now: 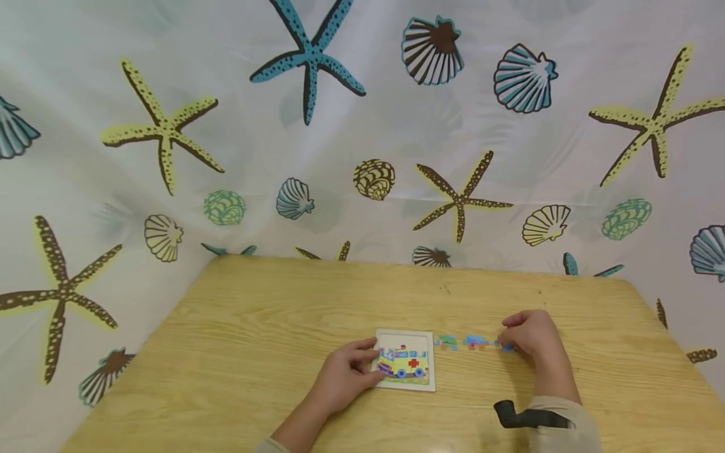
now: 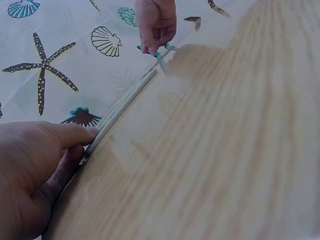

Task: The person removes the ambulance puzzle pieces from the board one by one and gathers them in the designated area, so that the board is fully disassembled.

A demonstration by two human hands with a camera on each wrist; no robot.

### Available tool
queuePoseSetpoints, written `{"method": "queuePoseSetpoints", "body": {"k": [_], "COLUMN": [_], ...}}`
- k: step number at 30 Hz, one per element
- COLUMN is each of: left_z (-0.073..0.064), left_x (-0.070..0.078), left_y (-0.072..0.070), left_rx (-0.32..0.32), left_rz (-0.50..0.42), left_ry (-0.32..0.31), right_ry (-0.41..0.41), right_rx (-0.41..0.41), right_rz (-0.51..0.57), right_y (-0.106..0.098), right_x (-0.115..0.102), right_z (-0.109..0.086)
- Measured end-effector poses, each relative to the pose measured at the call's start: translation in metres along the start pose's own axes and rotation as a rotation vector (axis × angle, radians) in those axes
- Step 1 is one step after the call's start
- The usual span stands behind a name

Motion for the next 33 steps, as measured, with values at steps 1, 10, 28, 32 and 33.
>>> {"method": "queuePoseSetpoints", "body": {"k": [1,10,28,32,33], "left_z": [0.000,0.002,0.002,0.001,0.001], "left_x": [0.001,0.003,-0.001,-0.001,-0.001], "left_y": [0.000,0.000,0.000,0.000,0.001], "left_rx": [0.004,0.004,0.005,0.005,0.005], "left_rz": [0.000,-0.011,-0.009,-0.009,-0.007], "left_ry": [0.005,-0.006,-0.040,-0.038,-0.039], "right_ry": [-0.016,-0.082,-0.106,-0.134,-0.137], "right_rx": [-0.007,-0.141,-0.294,-0.330,-0.340], "right_rz": [0.007,0.113,0.185,0.225,0.239], "right_y": [0.001,0.024,0.076,0.082,0.084], "right_x": [-0.002,-0.021,-0.035,-0.038,-0.039], "right_z": [0.000,0.000,0.006,0.005,0.004]}}
Point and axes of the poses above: each hand's wrist, its own z-axis towards the middle knuckle, its own y-axis out of the palm, x = y × z, the point moved 5 cm from there along z, towards the middle knuckle, and after that the axes turned 6 degrees about z, right-handed, at the moved point
